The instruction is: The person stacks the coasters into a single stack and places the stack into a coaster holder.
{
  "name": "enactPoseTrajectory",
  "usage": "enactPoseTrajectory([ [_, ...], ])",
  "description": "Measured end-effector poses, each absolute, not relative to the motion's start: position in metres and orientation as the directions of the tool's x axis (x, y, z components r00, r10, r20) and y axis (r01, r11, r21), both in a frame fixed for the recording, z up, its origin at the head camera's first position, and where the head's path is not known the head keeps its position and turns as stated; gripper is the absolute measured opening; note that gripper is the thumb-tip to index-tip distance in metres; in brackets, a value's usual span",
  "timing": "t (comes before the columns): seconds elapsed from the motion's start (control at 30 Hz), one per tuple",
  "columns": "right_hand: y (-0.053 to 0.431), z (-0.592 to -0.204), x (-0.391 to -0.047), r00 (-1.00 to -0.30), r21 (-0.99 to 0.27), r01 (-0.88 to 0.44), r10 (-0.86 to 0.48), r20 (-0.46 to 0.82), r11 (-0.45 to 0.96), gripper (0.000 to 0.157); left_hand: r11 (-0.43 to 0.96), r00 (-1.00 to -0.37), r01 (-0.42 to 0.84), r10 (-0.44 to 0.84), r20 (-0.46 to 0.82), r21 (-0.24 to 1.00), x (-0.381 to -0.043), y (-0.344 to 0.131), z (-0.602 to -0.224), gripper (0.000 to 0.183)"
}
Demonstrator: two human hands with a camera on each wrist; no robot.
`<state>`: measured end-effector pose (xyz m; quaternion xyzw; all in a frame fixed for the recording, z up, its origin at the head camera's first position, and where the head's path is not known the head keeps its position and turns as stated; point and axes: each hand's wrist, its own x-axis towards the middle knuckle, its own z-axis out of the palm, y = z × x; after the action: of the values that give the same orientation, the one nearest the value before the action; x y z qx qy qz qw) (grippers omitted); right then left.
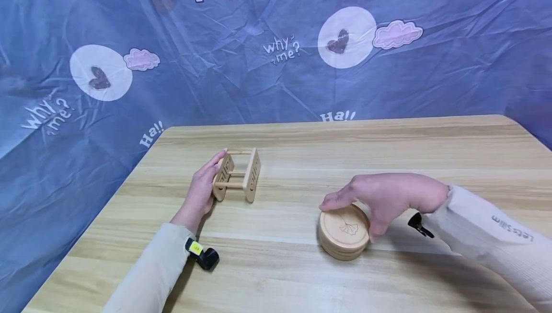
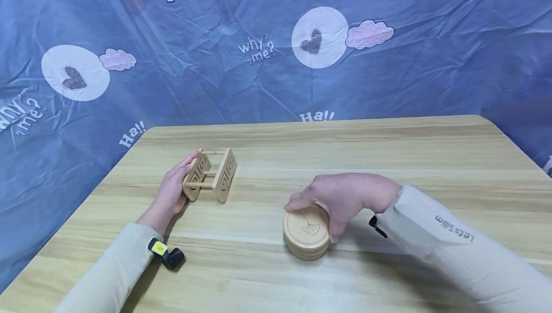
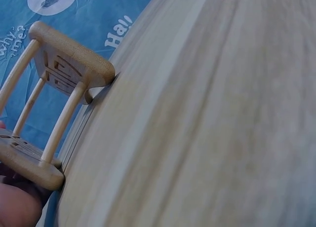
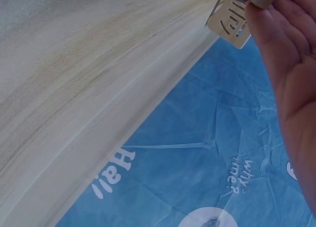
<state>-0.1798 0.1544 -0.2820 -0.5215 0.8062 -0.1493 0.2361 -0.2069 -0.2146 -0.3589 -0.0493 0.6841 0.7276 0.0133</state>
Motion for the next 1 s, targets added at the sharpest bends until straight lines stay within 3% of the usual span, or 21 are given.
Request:
enactPoseTrajectory([
  [0.63, 0.161, -0.285, -0.178, -0.354, -0.527, -0.747, -0.914, -0.2, 0.405, 0.091, -0.048, -0.996, -0.085, -0.031, -0.087, 0.995, -0.206, -0.217, -0.356, 0.043],
  [0.8, 0.17, -0.287, -0.175, -0.348, -0.515, -0.784, -0.932, -0.1, 0.348, 0.091, -0.054, -0.996, -0.086, -0.032, -0.088, 0.995, -0.2, -0.218, -0.351, 0.046],
  [0.9, 0.177, -0.29, -0.172, -0.341, -0.5, -0.817, -0.94, 0.015, 0.288, 0.09, 0.027, -0.997, -0.011, -0.075, -0.009, 1.0, -0.195, -0.217, -0.342, 0.047],
  [1.0, 0.184, -0.295, -0.166, -0.384, -0.504, -0.817, -0.917, 0.111, 0.281, 0.092, 0.251, -0.981, 0.135, -0.102, 0.165, 0.958, -0.187, -0.215, -0.328, 0.048],
])
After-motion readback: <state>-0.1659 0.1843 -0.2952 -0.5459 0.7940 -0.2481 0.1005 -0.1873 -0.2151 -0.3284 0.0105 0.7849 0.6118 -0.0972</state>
